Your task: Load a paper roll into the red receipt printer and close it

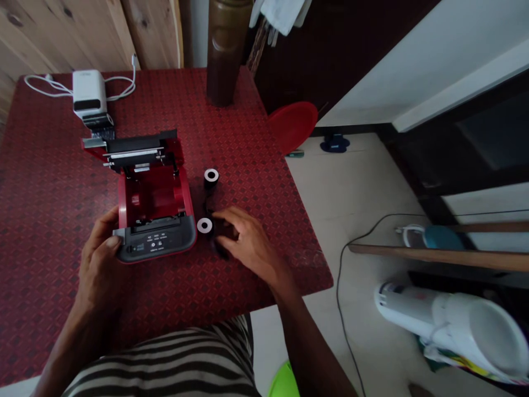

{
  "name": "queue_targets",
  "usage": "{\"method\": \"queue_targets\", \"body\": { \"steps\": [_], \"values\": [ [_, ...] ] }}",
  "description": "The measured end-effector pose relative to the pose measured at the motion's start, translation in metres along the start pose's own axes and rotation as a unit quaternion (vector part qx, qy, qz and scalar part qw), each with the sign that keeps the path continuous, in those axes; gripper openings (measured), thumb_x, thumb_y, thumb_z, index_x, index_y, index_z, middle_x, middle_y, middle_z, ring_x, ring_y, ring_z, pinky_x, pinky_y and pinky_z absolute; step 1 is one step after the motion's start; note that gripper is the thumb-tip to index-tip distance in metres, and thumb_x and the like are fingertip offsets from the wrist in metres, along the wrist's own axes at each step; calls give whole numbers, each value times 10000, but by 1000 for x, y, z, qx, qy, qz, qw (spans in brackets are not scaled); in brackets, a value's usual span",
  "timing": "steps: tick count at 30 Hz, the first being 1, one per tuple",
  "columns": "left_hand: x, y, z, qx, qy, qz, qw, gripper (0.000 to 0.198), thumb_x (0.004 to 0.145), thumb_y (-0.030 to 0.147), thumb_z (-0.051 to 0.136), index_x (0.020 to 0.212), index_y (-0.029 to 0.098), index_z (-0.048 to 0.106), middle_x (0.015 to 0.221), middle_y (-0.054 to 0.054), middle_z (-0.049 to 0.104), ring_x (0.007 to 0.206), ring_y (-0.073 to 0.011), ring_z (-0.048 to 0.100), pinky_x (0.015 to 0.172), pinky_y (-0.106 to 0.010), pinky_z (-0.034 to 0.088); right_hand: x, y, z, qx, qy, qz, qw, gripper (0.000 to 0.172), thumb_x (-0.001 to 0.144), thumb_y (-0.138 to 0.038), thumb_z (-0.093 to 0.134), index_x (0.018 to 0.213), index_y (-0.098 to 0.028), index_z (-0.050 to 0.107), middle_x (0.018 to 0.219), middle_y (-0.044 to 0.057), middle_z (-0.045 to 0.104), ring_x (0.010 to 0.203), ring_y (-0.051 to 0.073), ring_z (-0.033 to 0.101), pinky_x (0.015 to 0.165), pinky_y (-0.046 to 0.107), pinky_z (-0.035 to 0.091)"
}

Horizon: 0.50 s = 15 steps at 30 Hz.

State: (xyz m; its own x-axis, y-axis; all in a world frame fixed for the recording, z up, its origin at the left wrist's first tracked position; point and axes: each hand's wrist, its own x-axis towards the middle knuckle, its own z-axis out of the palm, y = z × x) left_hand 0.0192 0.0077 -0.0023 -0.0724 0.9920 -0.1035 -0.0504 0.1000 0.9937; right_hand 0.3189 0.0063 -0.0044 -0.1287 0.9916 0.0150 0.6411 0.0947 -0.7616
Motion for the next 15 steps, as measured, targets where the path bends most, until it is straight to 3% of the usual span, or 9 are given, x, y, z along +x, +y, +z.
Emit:
{"method": "queue_targets", "body": {
  "steps": [3, 5, 8, 11, 15],
  "values": [
    [0, 0, 0, 7, 4, 0, 1000, 518, 994, 492, 781, 1472, 297, 742, 1531, -63, 763, 1492, -372, 666, 1269, -536, 537, -9, -6, 18, -16, 103, 41, 994, 539, 804, -135, 822, 1320, -234, 699, 1120, 63, 790, 944, 256, 769, 845, 422, 639],
    [1, 0, 0, 10, 7, 2, 1000, 524, 985, 507, 788, 1461, 291, 748, 1521, -67, 768, 1476, -373, 676, 1244, -527, 554, -14, -8, 29, -25, 153, 56, 986, 439, 814, -186, 859, 1216, -232, 689, 1075, 64, 781, 902, 260, 758, 823, 424, 642],
    [1, -1, -1, 9, 6, 3, 1000, 517, 983, 518, 793, 1450, 299, 752, 1512, -62, 771, 1470, -369, 678, 1226, -510, 562, -22, -11, 41, -37, 160, 39, 986, 148, 916, -220, 816, 943, -254, 675, 943, 49, 771, 858, 256, 743, 823, 423, 635],
    [1, -2, -1, 6, 3, 5, 1000, 513, 991, 507, 787, 1460, 303, 748, 1477, -60, 785, 1436, -361, 696, 1213, -505, 568, -27, -15, 48, -35, 165, 24, 985, 46, 993, -207, 754, 1011, -249, 743, 994, 75, 806, 933, 270, 773, 881, 442, 648],
    [1, -4, -2, 0, -2, 7, 1000, 523, 1002, 497, 783, 1484, 299, 745, 1523, -61, 767, 1479, -355, 674, 1244, -493, 546, -22, -16, 52, -18, 160, 1, 987, 177, 1025, -178, 697, 1151, -256, 793, 1127, 97, 857, 1073, 289, 807, 978, 483, 664]
  ]
}}
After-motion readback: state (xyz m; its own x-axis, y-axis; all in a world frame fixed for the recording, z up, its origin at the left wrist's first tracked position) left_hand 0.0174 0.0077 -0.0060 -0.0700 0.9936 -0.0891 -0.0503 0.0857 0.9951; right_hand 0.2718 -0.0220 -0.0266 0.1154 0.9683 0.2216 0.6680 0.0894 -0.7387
